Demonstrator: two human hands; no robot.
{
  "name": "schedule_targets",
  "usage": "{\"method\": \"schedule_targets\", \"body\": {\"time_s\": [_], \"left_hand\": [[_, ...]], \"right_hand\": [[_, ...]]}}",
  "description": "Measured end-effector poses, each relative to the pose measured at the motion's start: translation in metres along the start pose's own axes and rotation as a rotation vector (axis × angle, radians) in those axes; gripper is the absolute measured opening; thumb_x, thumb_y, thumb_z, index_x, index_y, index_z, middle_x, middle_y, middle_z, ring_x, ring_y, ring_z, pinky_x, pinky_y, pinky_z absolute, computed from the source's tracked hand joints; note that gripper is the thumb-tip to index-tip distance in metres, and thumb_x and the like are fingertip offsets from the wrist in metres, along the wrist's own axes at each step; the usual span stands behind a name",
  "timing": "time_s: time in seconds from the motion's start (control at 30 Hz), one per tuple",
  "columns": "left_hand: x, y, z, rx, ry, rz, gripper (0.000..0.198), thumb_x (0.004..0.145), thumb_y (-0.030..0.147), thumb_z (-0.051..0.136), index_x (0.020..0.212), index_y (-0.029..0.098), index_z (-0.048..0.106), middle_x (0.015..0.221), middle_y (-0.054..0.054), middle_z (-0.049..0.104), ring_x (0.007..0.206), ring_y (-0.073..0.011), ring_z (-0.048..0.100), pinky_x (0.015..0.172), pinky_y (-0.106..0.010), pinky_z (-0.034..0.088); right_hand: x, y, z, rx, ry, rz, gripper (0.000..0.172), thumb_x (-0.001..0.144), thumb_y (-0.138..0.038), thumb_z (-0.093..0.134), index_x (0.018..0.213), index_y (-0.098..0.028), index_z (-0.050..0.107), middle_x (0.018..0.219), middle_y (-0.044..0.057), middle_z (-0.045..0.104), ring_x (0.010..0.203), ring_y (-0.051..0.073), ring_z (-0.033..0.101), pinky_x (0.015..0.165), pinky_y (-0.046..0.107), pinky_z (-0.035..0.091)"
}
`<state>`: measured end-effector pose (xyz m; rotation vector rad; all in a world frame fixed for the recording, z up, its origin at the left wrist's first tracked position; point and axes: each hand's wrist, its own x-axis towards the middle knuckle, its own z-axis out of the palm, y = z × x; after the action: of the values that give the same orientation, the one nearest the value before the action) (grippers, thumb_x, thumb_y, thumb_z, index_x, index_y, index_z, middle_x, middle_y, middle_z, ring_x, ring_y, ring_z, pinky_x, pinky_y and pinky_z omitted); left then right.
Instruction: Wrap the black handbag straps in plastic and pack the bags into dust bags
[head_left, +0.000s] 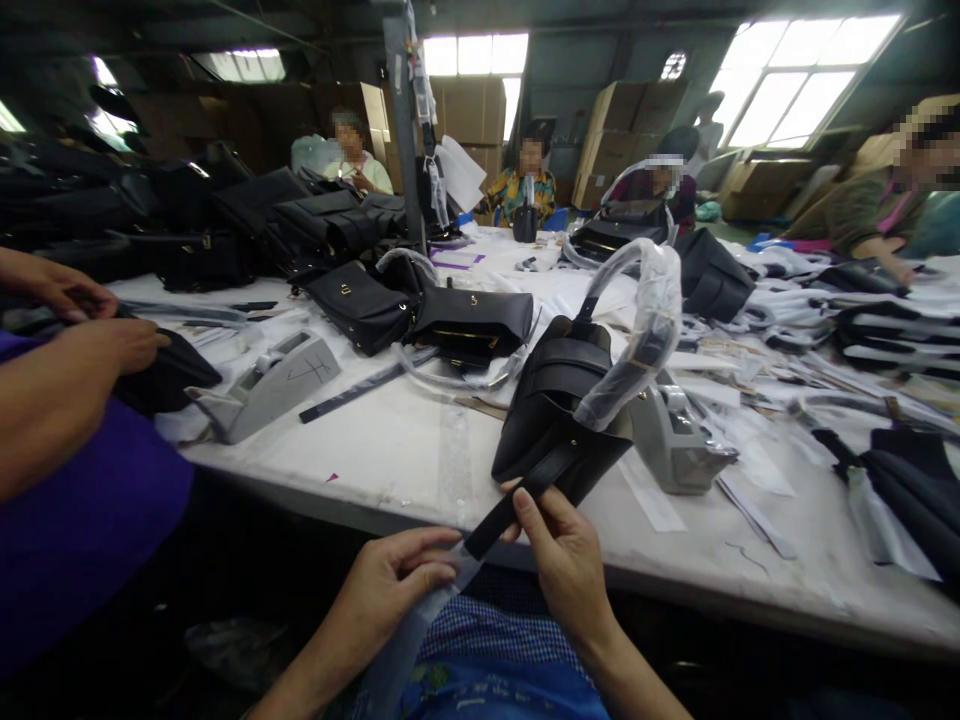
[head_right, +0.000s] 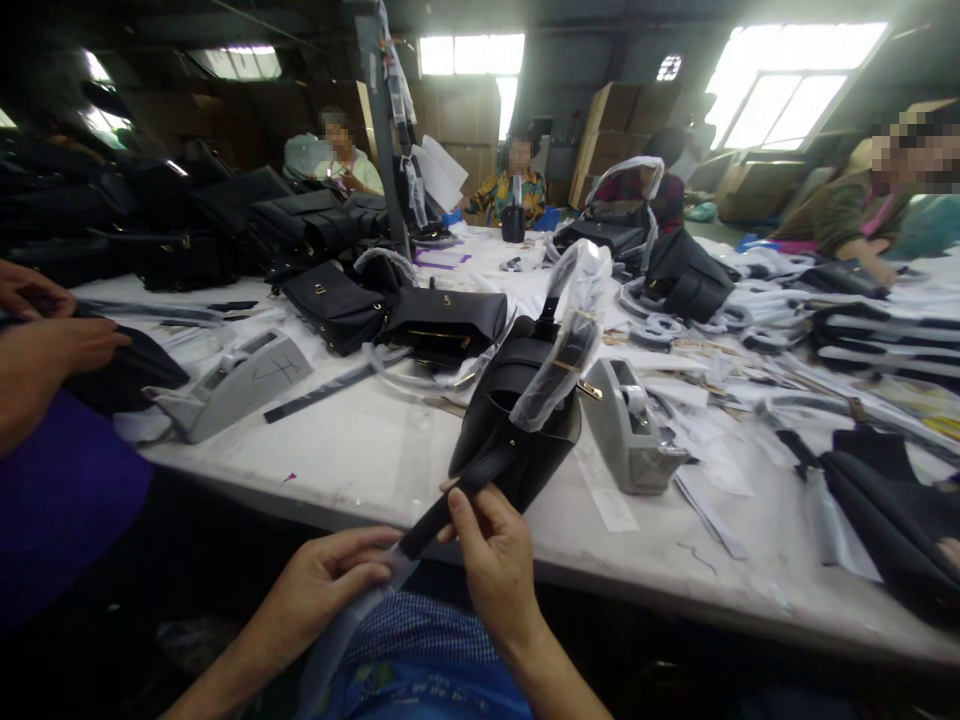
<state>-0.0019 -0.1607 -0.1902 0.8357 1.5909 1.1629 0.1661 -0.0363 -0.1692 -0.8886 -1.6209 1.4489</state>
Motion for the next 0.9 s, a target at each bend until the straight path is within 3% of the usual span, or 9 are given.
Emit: {"method": "schedule_targets", "body": {"time_s": [0.13, 0.37, 0.7, 0.9], "left_hand": [[0.001, 0.002, 0.002, -0.053, -0.035, -0.023, 0.05, 0.072, 0.044, 0.076, 0.113, 0.017, 0.073, 0.099, -0.01, 0.078, 0.088, -0.0267, 0.072, 0.081, -0.035, 0.054], [0.005, -0.003, 0.005, -0.122, -0.082, -0.002, 0.046, 0.073, 0.042, 0.078, 0.112, 0.017, 0.073, 0.093, -0.008, 0.078, 0.081, -0.0212, 0.071, 0.072, -0.027, 0.051], [0.003, -0.001, 0.006, -0.165, -0.1, -0.017, 0.049, 0.074, 0.044, 0.078, 0.114, 0.016, 0.072, 0.094, -0.009, 0.078, 0.081, -0.0226, 0.072, 0.071, -0.028, 0.051], [0.014, 0.011, 0.023, -0.199, 0.03, 0.004, 0.043, 0.073, 0.046, 0.078, 0.104, 0.017, 0.074, 0.094, -0.009, 0.078, 0.087, -0.0245, 0.072, 0.075, -0.029, 0.053]], "right_hand": [[0.001, 0.003, 0.002, -0.021, -0.014, -0.031, 0.032, 0.094, -0.045, 0.06, 0.102, -0.017, 0.074, 0.076, 0.003, 0.069, 0.061, 0.014, 0.064, 0.061, 0.024, 0.052], [0.003, 0.004, -0.001, -0.038, -0.03, -0.039, 0.032, 0.093, -0.045, 0.06, 0.1, -0.017, 0.074, 0.078, 0.004, 0.069, 0.062, 0.015, 0.064, 0.062, 0.024, 0.053], [0.002, 0.008, 0.001, 0.013, -0.068, -0.017, 0.03, 0.094, -0.043, 0.061, 0.103, -0.017, 0.074, 0.084, 0.004, 0.069, 0.064, 0.014, 0.063, 0.063, 0.024, 0.051], [0.002, 0.01, -0.001, -0.098, -0.106, -0.051, 0.028, 0.095, -0.041, 0.06, 0.098, -0.018, 0.075, 0.092, 0.005, 0.068, 0.076, 0.016, 0.064, 0.067, 0.023, 0.05]]}}
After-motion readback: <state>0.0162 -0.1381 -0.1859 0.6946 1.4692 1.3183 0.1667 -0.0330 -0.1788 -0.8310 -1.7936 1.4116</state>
